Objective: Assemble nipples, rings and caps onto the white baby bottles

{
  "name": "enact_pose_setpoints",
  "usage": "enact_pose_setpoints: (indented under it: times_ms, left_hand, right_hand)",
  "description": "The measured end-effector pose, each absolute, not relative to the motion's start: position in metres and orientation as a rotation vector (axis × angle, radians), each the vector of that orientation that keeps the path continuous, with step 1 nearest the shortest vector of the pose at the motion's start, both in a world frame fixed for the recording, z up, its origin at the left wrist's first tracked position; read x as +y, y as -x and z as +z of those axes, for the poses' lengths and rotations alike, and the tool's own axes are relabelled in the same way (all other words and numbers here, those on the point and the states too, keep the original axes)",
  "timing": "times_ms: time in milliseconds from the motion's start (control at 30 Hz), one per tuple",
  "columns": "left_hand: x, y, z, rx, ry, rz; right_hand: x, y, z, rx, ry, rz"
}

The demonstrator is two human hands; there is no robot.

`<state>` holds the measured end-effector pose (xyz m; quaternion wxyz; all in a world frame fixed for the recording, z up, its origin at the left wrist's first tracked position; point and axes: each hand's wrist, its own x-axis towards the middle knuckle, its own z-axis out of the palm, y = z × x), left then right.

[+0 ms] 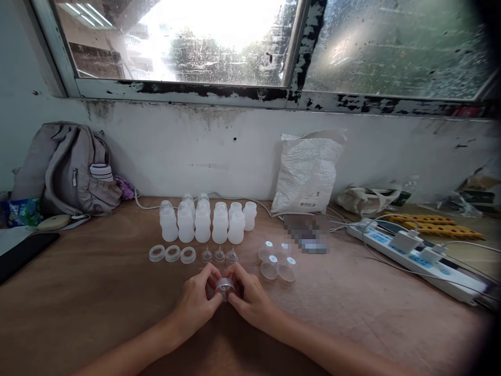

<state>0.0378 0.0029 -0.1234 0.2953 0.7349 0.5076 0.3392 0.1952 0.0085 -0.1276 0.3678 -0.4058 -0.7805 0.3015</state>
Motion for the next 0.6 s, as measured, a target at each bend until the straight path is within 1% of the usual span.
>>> enact_pose_setpoints:
  times_ms: [233,467,600]
  left_hand:
    - [0.0014,-0.0372,-0.1187,1.331,-1.965,0.96]
    - [-0.0017,-0.0376,-0.1218,1.345,-2.039,0.894]
    - [-0.0004,-0.0378,-0.1221,1.344,-2.027,0.88]
  right_hand:
    - [0.0077,-0.1957,-0.1242,-1.992,0.994,0.808]
    - [0.0079,-0.1971,-0.1304,-2.044,1.051,0.738]
    - [0.0082,-0.197,-0.1289,-2.033,1.049,0.761]
